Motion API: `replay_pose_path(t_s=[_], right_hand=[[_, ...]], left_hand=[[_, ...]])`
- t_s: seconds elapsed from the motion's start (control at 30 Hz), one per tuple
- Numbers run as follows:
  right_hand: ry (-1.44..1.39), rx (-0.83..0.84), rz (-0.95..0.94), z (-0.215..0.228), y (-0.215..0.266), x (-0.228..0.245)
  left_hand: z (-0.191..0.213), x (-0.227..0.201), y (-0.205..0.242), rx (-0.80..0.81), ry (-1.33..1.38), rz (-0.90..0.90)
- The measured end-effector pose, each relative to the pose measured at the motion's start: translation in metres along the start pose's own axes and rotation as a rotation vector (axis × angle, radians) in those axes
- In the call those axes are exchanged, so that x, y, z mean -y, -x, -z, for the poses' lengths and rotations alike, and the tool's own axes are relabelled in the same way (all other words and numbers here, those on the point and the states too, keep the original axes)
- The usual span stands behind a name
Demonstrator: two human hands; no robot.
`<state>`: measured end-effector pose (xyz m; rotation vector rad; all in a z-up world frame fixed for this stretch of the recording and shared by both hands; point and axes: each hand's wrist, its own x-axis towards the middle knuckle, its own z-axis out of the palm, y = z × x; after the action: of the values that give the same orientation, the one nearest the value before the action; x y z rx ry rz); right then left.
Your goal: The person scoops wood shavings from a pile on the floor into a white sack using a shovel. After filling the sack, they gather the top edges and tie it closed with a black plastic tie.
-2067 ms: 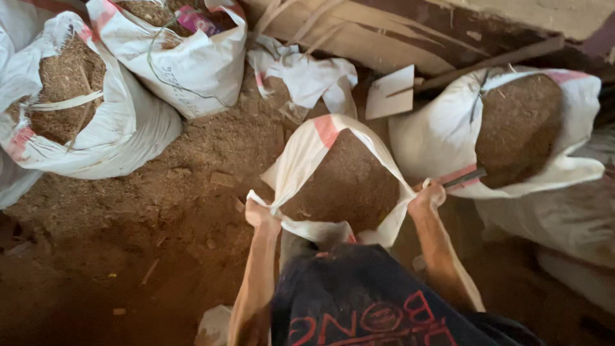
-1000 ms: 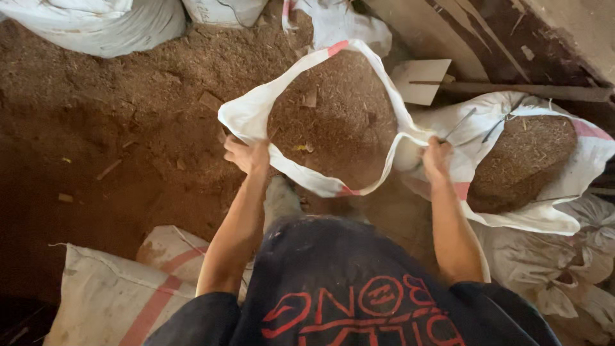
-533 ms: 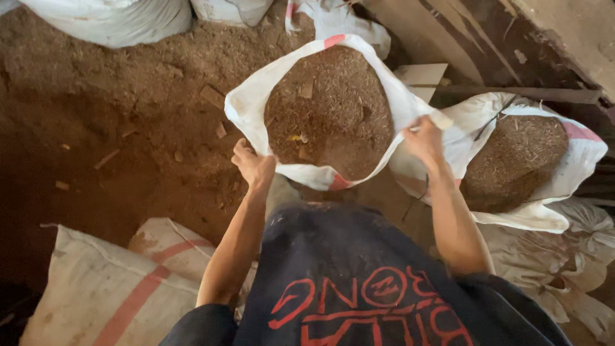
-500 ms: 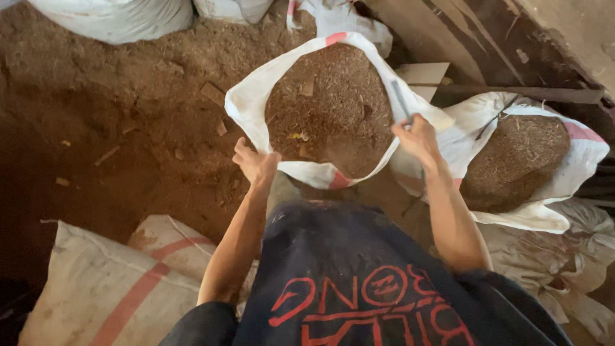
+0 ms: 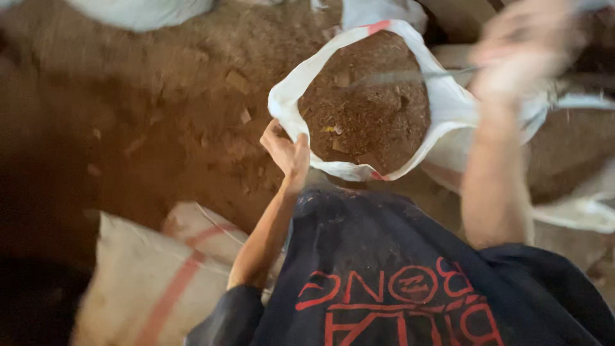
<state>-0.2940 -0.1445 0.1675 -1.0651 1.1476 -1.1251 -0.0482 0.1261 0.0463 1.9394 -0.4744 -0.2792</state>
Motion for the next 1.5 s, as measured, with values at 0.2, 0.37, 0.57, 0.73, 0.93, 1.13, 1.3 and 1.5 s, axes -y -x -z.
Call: replay_pose_path(t_s=[0.2,0.37,0.57,0.73,0.93,1.13,1.3,1.5], right_hand=[[0.411,-0.245,-0.016,-0.015,0.033,-0.159],[0.743,-0.178,-0.014,0.007,0.035,-0.224],[-0.020,-0.044,-0.585,0.016,0.011,-0.189],[0.552,0.269,-0.386,0.117,-0.065,-0.118],[1.214,-0.038,0.185,0.341,-0.235,-0.134],[1.755,0.257,-0.529,0.498,-0.297,-0.176],[2.051,0.413,-0.598,0.471,-0.314,-0.146],[1.889,0.570,-0.676,0.380,-0.292,-0.078]], left_hand=[[-0.012,-0.018,-0.038,0.263,0.039,-0.115],[-0.082,-0.039,-0.028,0.753,-0.059,-0.404],[-0.180,-0.054,0.047,1.089,-0.162,0.076],[-0.240,-0.033,0.085,0.768,-0.403,0.123],[-0.246,-0.022,0.102,0.262,-0.444,0.057],[-0.244,-0.025,0.145,0.211,-0.358,0.160],[-0.265,-0.044,0.167,0.244,-0.207,0.291],[-0.306,-0.095,0.199,0.417,-0.096,0.198]])
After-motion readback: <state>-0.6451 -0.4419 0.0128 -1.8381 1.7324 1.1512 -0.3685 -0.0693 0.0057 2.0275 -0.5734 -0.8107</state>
